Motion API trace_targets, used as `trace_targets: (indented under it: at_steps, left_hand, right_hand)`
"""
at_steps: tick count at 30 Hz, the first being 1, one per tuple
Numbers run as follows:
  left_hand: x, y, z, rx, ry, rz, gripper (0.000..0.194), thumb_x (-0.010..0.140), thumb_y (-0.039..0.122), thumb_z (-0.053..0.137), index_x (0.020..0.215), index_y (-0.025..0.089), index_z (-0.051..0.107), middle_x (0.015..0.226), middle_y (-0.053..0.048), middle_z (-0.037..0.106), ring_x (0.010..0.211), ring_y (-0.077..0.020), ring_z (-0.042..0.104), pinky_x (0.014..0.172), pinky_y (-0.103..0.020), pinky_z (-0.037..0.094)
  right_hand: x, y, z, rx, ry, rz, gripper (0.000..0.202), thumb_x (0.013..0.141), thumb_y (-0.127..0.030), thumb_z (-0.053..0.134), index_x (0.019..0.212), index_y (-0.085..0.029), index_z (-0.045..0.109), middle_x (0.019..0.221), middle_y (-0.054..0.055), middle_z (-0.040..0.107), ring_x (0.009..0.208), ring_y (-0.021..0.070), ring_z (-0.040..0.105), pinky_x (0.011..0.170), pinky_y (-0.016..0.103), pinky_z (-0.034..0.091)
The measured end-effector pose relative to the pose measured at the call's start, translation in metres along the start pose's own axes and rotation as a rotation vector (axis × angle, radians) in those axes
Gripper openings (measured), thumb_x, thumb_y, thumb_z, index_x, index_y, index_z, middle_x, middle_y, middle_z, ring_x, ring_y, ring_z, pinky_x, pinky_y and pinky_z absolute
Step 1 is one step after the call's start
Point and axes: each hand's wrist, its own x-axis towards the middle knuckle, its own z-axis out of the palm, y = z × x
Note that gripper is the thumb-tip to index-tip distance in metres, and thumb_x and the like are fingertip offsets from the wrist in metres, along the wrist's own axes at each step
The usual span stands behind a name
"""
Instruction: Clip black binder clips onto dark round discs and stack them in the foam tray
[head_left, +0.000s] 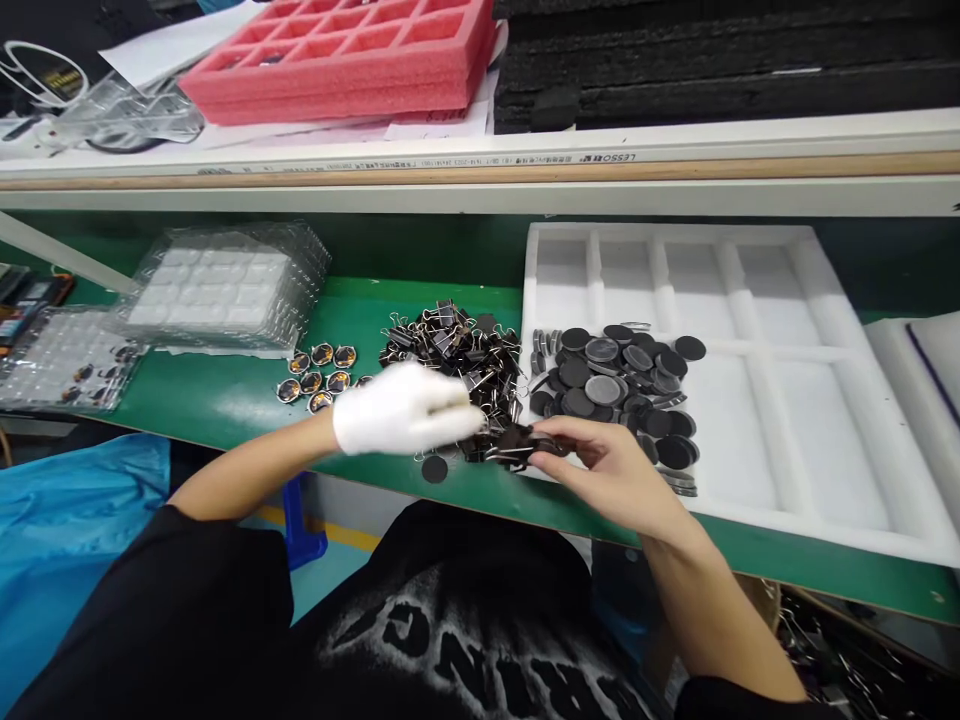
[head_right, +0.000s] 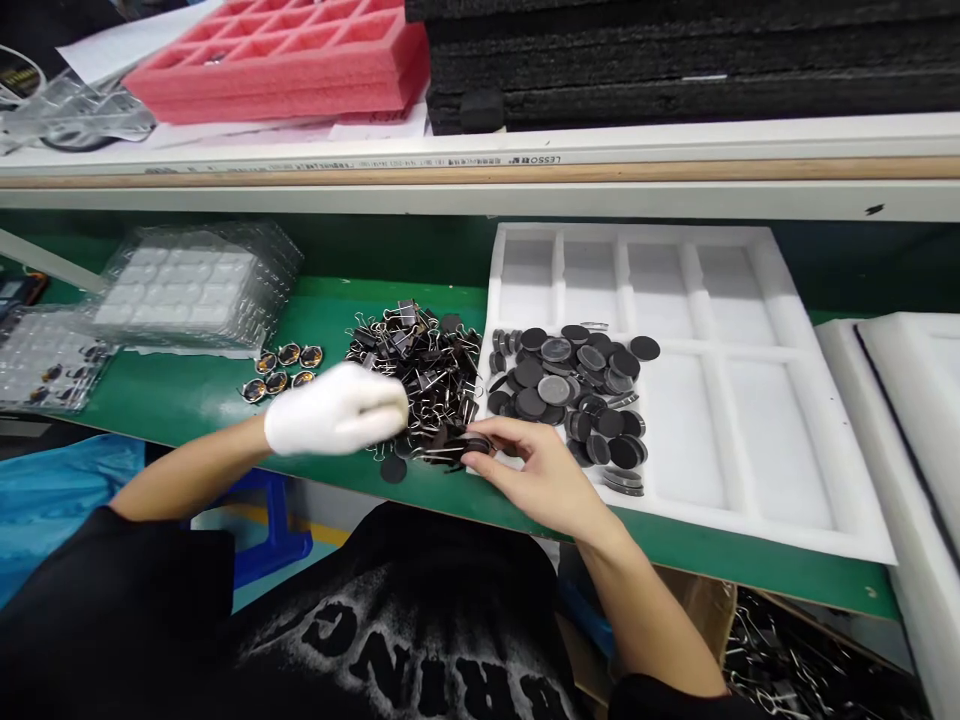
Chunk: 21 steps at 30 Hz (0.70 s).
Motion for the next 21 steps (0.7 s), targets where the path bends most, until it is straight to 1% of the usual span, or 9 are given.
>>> trace_targets:
  at_steps: [3, 4, 5, 8, 12, 14, 17, 19, 21]
  left_hand:
    - [0.018, -0.038, -0.02, 0.257, 0.317, -0.225, 0.043, 0.101, 0.046, 0.044, 0.076, 0.019, 0.066, 0.071, -0.003, 0.066, 0.065, -0.0153, 0.058, 0.063, -0.029, 0.038]
    - [0.024, -0.051, -0.024, 0.313, 0.356, -0.249, 0.04, 0.101, 0.046, 0.045, 0.082, 0.019, 0.068, 0.078, -0.004, 0.069, 0.071, -0.017, 0.061, 0.066, -0.029, 0.039]
    - [0.03, -0.062, -0.027, 0.352, 0.35, -0.244, 0.038, 0.1, 0.045, 0.046, 0.088, 0.019, 0.07, 0.085, -0.005, 0.07, 0.076, -0.0185, 0.063, 0.068, -0.03, 0.04]
    - [0.043, -0.083, -0.028, 0.404, 0.184, -0.151, 0.035, 0.101, 0.042, 0.044, 0.104, 0.021, 0.073, 0.101, -0.007, 0.071, 0.088, -0.0221, 0.065, 0.075, -0.032, 0.042]
    - [0.053, -0.082, -0.028, 0.404, 0.147, -0.12, 0.037, 0.102, 0.038, 0.04, 0.111, 0.023, 0.073, 0.108, -0.008, 0.071, 0.094, -0.0238, 0.065, 0.081, -0.033, 0.042]
    - [0.058, -0.075, -0.027, 0.358, 0.132, -0.169, 0.039, 0.101, 0.046, 0.043, 0.103, 0.022, 0.074, 0.095, -0.007, 0.072, 0.082, -0.022, 0.065, 0.074, -0.031, 0.041]
    - [0.065, -0.067, -0.021, 0.394, 0.023, -0.215, 0.045, 0.091, 0.061, 0.053, 0.079, 0.021, 0.07, 0.069, -0.004, 0.067, 0.062, -0.0202, 0.058, 0.062, -0.03, 0.034]
    - [0.066, -0.065, -0.016, 0.462, -0.014, -0.184, 0.04, 0.09, 0.055, 0.055, 0.072, 0.021, 0.066, 0.063, -0.004, 0.063, 0.057, -0.0194, 0.055, 0.059, -0.03, 0.03]
    - [0.062, -0.066, -0.017, 0.486, 0.026, -0.138, 0.035, 0.09, 0.046, 0.054, 0.067, 0.021, 0.063, 0.061, -0.003, 0.06, 0.056, -0.0183, 0.052, 0.058, -0.03, 0.026]
  right_hand:
    - [0.003, 0.004, 0.0, 0.331, 0.18, 0.026, 0.035, 0.074, -0.042, 0.088, 0.104, -0.028, 0.078, 0.088, 0.004, 0.075, 0.075, 0.0203, 0.067, 0.071, 0.037, 0.06]
    - [0.004, 0.004, 0.0, 0.451, 0.196, 0.043, 0.04, 0.073, -0.044, 0.088, 0.109, -0.03, 0.076, 0.088, 0.003, 0.074, 0.077, 0.0204, 0.068, 0.074, 0.039, 0.06]
    - [0.005, 0.003, 0.001, 0.548, 0.192, 0.061, 0.045, 0.072, -0.044, 0.09, 0.112, -0.031, 0.074, 0.088, 0.002, 0.074, 0.079, 0.0207, 0.07, 0.077, 0.04, 0.061]
    - [0.004, 0.004, 0.004, 0.696, 0.143, 0.096, 0.045, 0.068, -0.041, 0.093, 0.107, -0.033, 0.072, 0.086, 0.0, 0.073, 0.085, 0.0218, 0.072, 0.087, 0.045, 0.06]
    - [0.001, 0.013, 0.007, 0.73, 0.137, 0.107, 0.034, 0.069, -0.039, 0.092, 0.097, -0.031, 0.073, 0.084, 0.001, 0.073, 0.083, 0.0211, 0.071, 0.086, 0.044, 0.059]
    - [0.0, 0.018, 0.009, 0.722, 0.159, 0.121, 0.033, 0.07, -0.039, 0.091, 0.096, -0.031, 0.073, 0.085, 0.001, 0.072, 0.081, 0.0207, 0.07, 0.084, 0.044, 0.059]
    - [-0.001, 0.022, 0.011, 0.701, 0.182, 0.132, 0.034, 0.07, -0.041, 0.091, 0.096, -0.031, 0.072, 0.086, 0.001, 0.072, 0.082, 0.0211, 0.069, 0.084, 0.045, 0.059]
    - [-0.003, 0.023, 0.01, 0.683, 0.177, 0.121, 0.035, 0.069, -0.041, 0.091, 0.096, -0.03, 0.071, 0.088, 0.002, 0.074, 0.086, 0.0221, 0.07, 0.088, 0.045, 0.058]
    - [-0.004, 0.023, 0.008, 0.669, 0.16, 0.117, 0.038, 0.068, -0.041, 0.092, 0.096, -0.029, 0.07, 0.089, 0.003, 0.075, 0.09, 0.0231, 0.072, 0.09, 0.044, 0.058]
